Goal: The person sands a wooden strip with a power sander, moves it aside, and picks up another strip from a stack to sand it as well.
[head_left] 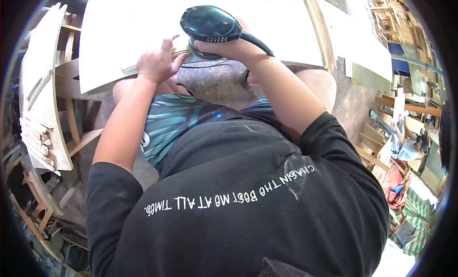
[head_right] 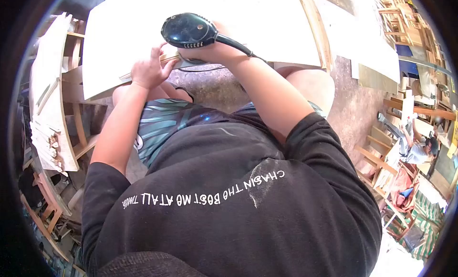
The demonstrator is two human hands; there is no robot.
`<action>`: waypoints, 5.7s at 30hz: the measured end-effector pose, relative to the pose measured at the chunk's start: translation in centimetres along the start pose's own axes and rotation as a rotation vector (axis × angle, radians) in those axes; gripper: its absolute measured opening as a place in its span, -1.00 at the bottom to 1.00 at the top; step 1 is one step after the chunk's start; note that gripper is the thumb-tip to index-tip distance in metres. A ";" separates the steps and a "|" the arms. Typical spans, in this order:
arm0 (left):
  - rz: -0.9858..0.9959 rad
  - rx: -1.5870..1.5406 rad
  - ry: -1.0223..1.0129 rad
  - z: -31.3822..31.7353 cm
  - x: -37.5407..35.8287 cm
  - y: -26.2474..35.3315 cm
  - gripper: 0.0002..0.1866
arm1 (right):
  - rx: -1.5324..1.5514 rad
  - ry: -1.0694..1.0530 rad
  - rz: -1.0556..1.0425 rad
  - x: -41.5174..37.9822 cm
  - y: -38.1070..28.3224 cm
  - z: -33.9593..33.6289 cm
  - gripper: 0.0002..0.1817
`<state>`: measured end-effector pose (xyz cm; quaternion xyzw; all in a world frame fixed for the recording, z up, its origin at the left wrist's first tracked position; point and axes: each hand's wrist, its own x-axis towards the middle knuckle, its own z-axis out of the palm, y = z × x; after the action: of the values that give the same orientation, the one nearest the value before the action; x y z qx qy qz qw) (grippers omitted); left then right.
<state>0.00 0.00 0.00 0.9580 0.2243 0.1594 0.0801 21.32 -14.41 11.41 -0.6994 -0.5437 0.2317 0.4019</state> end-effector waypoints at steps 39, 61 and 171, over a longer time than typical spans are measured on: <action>-0.064 -0.019 -0.231 -2.1 2.4 4.0 -0.35 | 0.106 0.417 0.503 -8.6 9.3 -14.0 -0.32; -0.725 -0.474 0.036 -6.8 19.0 -4.1 -0.64 | 0.513 0.590 0.183 -8.4 10.8 -16.8 -0.43; 0.066 0.182 -0.201 -3.6 -0.1 -1.7 -0.30 | 0.098 -0.169 0.170 -3.5 1.4 -4.2 -0.36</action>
<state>-2.02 1.72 2.96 0.9793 0.1973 0.0442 0.0096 24.25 -19.11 12.28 -0.7005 -0.5023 0.3492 0.3675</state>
